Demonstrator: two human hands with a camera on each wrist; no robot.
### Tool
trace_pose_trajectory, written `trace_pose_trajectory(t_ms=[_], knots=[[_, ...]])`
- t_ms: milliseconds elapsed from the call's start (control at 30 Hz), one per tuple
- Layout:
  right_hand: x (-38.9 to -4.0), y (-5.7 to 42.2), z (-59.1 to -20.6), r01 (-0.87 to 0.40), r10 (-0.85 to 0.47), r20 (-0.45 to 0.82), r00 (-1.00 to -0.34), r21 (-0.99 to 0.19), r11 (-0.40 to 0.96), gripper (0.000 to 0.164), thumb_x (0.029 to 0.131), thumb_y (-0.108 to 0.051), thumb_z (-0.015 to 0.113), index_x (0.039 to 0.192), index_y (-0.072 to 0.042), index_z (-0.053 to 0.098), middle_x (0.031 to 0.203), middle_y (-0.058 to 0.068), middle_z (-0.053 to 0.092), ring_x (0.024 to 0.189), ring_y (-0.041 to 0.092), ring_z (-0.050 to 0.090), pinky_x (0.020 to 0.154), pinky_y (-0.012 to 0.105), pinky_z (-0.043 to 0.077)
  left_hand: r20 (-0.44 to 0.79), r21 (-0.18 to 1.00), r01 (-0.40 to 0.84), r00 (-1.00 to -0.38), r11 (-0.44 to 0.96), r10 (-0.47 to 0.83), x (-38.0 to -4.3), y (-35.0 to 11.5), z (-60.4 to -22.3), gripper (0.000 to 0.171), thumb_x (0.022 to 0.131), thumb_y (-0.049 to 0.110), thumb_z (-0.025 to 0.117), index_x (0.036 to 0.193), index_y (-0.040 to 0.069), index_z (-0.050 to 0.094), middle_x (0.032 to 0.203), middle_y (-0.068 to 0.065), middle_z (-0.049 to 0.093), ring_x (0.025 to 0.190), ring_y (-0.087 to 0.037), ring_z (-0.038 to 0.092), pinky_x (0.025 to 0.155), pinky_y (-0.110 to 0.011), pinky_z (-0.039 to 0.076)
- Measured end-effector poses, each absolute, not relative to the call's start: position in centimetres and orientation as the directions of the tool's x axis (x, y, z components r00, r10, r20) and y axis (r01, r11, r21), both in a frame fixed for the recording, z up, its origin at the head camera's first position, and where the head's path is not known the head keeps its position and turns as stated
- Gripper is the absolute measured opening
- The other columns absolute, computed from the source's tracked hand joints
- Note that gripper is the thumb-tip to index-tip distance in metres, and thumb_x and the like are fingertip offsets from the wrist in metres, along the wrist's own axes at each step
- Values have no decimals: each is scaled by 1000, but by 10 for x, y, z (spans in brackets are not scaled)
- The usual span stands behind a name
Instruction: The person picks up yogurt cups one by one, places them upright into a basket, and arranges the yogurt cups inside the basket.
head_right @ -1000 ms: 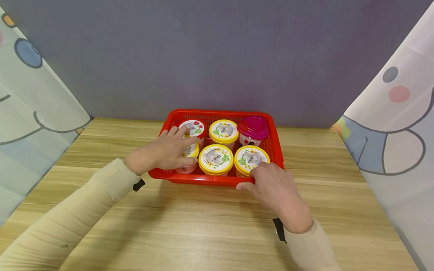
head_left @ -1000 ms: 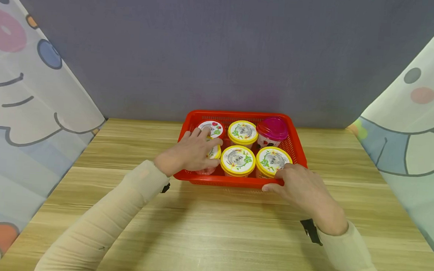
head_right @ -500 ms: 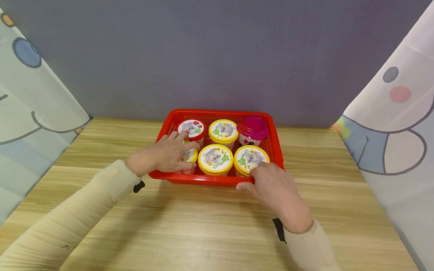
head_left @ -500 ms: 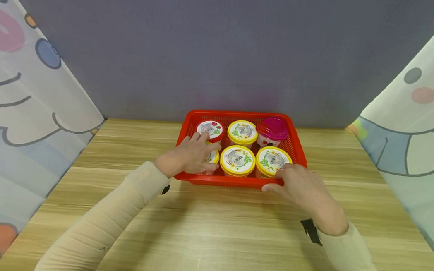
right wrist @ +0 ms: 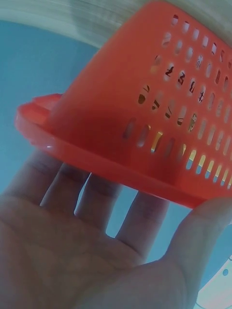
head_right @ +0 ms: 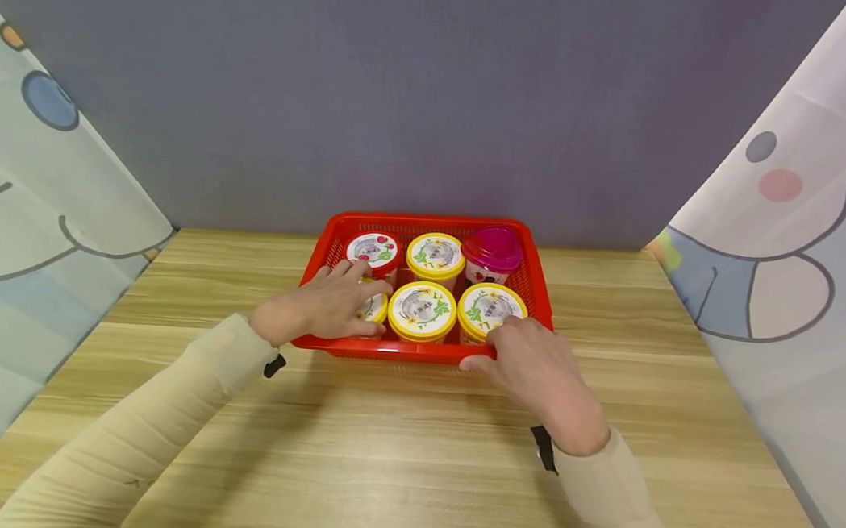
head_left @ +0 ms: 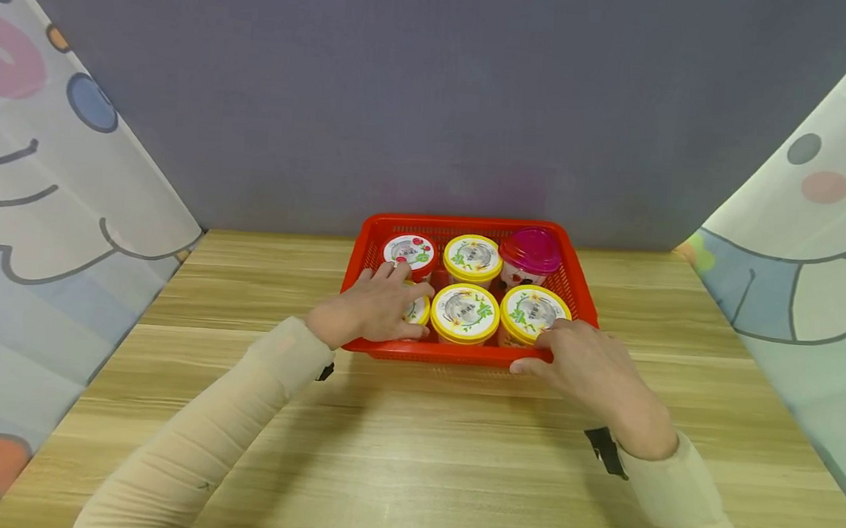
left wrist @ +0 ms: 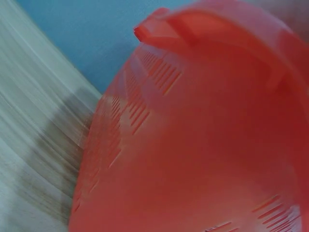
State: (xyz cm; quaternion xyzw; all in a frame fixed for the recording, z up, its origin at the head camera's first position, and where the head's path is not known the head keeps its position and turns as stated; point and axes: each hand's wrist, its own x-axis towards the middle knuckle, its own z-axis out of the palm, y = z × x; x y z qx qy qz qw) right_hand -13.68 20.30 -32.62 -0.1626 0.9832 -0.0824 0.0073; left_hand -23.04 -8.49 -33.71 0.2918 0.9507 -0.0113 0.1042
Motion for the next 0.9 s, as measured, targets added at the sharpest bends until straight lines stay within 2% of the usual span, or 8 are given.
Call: trace_pose_trajectory(t_ms=[600, 900], knots=[[-138, 205, -325, -318, -326, -15, -945, -182, 930, 36, 84, -50, 79, 89, -15, 74, 85, 0, 63, 78, 20, 58, 61, 43, 49, -216, 125, 514, -821, 849, 529, -228, -88, -336, 74, 93, 63, 60, 157, 33, 39, 147, -12, 38, 130, -33, 35, 103, -55, 34], [-141, 206, -319, -318, -330, -16, -944, -223, 921, 39, 84, -52, 79, 92, -14, 74, 92, 2, 66, 80, 22, 61, 65, 45, 51, -153, 171, 470, -856, 866, 495, -220, -95, -328, 69, 96, 60, 49, 158, 35, 35, 159, -12, 29, 139, -34, 30, 107, -53, 28]])
